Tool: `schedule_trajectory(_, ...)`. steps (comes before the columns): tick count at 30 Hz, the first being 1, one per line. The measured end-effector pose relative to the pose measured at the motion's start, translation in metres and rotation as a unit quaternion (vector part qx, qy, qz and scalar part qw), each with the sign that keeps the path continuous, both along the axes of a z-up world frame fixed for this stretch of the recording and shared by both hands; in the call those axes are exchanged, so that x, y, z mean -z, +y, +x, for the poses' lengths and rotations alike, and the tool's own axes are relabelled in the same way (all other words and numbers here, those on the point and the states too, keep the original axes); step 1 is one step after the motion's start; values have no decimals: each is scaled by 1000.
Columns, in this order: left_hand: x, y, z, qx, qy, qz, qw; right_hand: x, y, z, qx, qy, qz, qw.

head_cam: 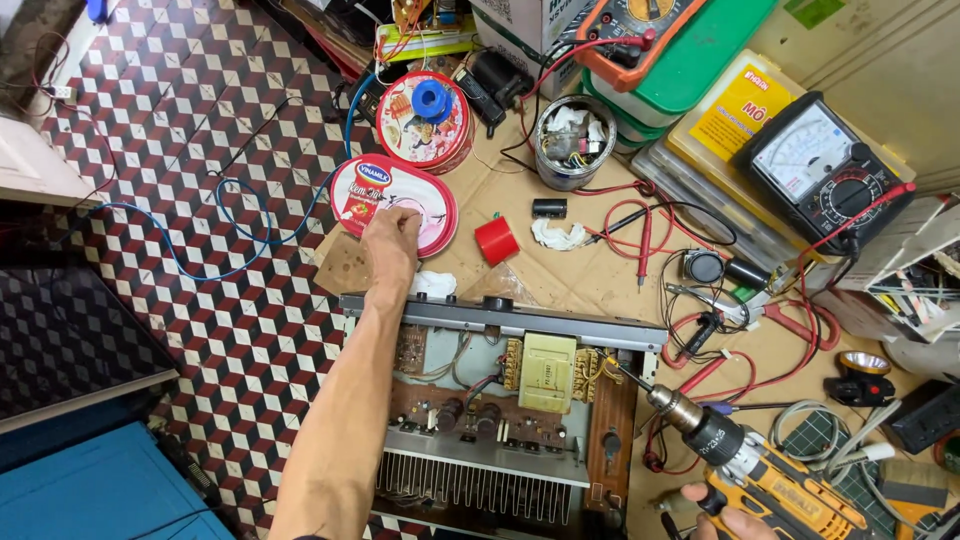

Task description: The recorder is disassembling and repairing an audio amplifier using hand tools and a power drill on a cluttered workbench.

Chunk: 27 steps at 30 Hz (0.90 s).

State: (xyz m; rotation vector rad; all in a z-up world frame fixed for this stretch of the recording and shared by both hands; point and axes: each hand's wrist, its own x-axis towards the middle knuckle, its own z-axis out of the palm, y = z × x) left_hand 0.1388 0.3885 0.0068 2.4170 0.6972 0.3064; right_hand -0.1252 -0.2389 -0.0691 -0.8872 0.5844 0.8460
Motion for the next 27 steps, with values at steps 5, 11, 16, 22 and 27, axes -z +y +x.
schedule_trajectory(5,11,9,2,13,-2,-4,1000,-19,11,7,5,-10,11,1000)
schedule_trajectory(11,5,18,6,-7,15,-71,997,-22,0,6,-41,-53,-88,994)
schedule_trajectory(16,-8,17,9,-5,54,-126,991,-56,18,2,47,20,-70,996)
schedule_trajectory(22,-43,-10,-4,-69,-121,-409,902,-74,14,-5,78,-45,-43,995)
schedule_trajectory(27,-90,-78,-38,-122,-92,-557,816,-79,1,-16,92,-28,-43,994)
